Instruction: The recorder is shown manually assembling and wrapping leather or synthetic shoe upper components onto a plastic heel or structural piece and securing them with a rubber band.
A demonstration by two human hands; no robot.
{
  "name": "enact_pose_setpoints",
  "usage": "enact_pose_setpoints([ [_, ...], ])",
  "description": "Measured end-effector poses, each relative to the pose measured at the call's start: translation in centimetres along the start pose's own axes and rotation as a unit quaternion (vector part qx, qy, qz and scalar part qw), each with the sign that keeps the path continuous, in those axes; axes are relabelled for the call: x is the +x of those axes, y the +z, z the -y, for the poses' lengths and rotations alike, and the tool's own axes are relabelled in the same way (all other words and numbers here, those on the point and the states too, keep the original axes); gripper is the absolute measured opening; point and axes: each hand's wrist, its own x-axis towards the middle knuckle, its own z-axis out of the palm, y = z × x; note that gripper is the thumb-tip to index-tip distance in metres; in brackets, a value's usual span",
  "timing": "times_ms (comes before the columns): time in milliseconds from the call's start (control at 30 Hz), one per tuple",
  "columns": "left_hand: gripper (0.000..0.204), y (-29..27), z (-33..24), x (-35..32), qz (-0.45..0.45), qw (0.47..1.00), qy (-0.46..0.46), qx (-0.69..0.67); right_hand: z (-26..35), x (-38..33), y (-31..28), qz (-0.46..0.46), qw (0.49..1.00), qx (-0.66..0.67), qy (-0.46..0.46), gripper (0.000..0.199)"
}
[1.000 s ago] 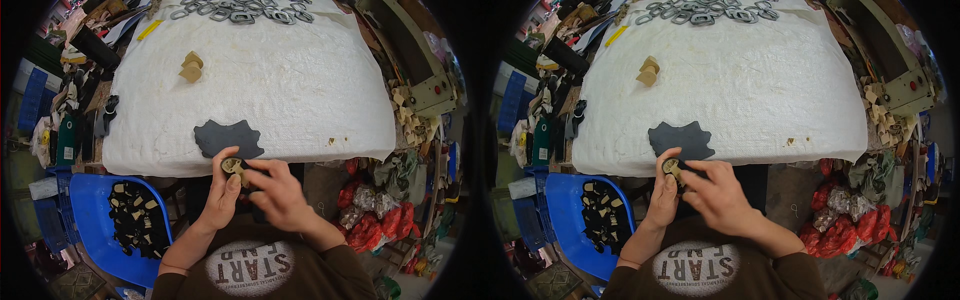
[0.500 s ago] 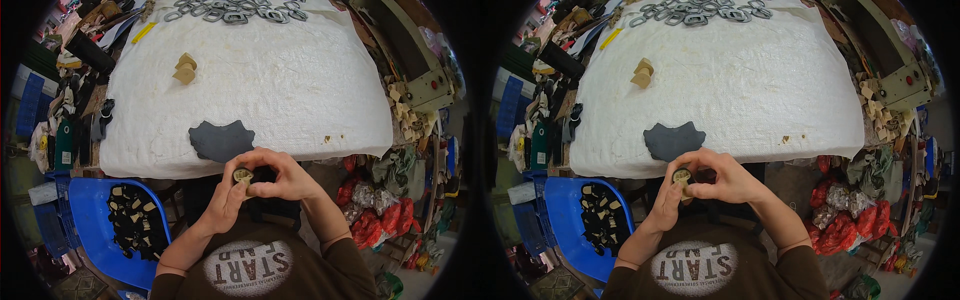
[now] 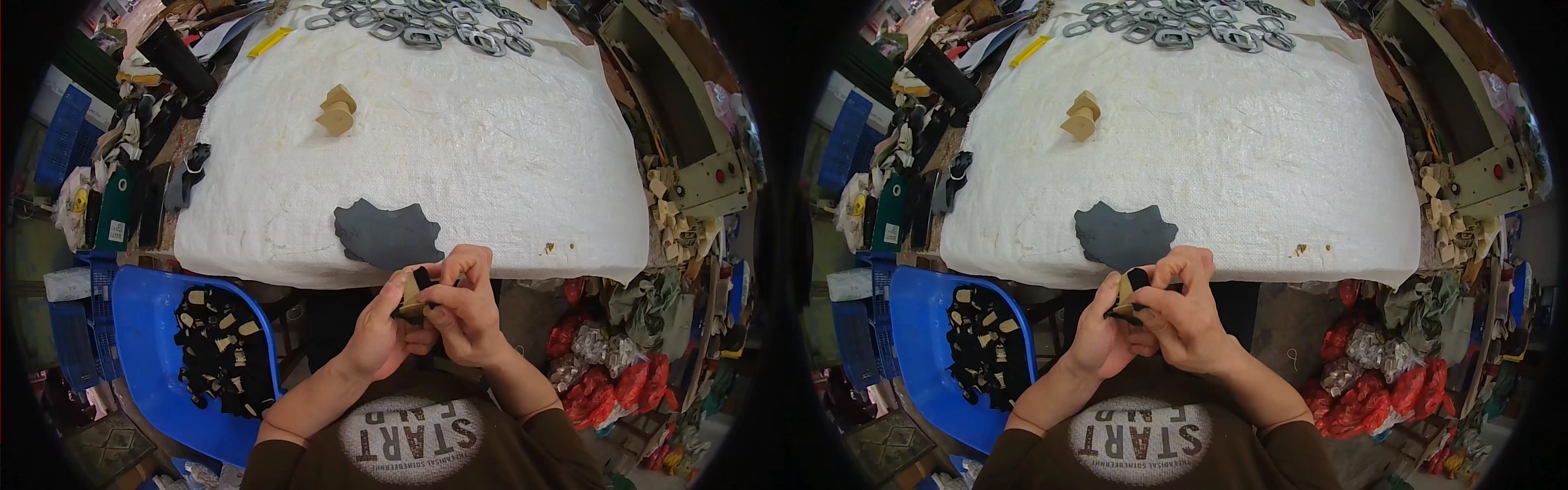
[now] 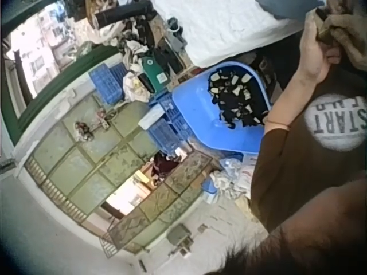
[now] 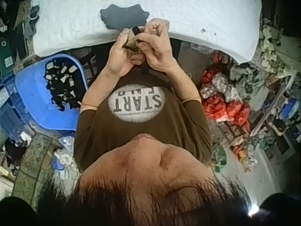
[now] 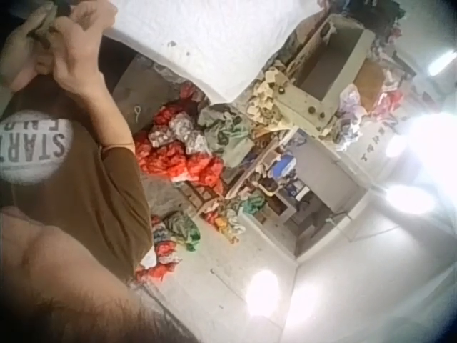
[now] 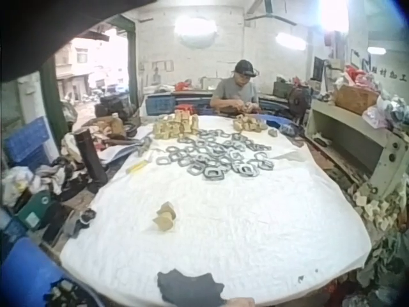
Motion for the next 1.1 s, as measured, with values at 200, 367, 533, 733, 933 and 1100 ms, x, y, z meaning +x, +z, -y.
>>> enact_pose_setpoints([
  [200,0.040,-1.9,-0.6,0.0,0.064,0.991,0.069,0.094,-0.8,0.0,-1.4,0.037,0.953,0.297,0.048,0.040],
  [367,0.081,-2.2,-1.0,0.1,0.099,0.923,0.168,0.331,-0.8,0.6,-1.8,0.160,0.949,0.245,0.121,0.055],
  [533,0.063,-2.3,-0.3,0.4,0.123,0.928,0.225,0.271,-0.1,0.8,-2.2,0.129,0.985,0.098,0.058,0.051],
  [733,0.041,-0.6,0.9,0.3,0.005,0.971,0.205,0.120,0.6,0.1,-1.4,0.145,0.946,0.248,0.153,0.046],
  [933,0.038,-0.5,2.7,0.6,-0.061,0.933,0.297,0.192,-0.3,-0.8,1.0,0.065,0.965,0.248,0.061,0.036],
  [1100,0.050,-1.1,2.7,0.7,-0.035,0.946,0.270,0.176,-0.2,-0.4,0.7,0.045,0.971,0.221,0.074,0.030],
])
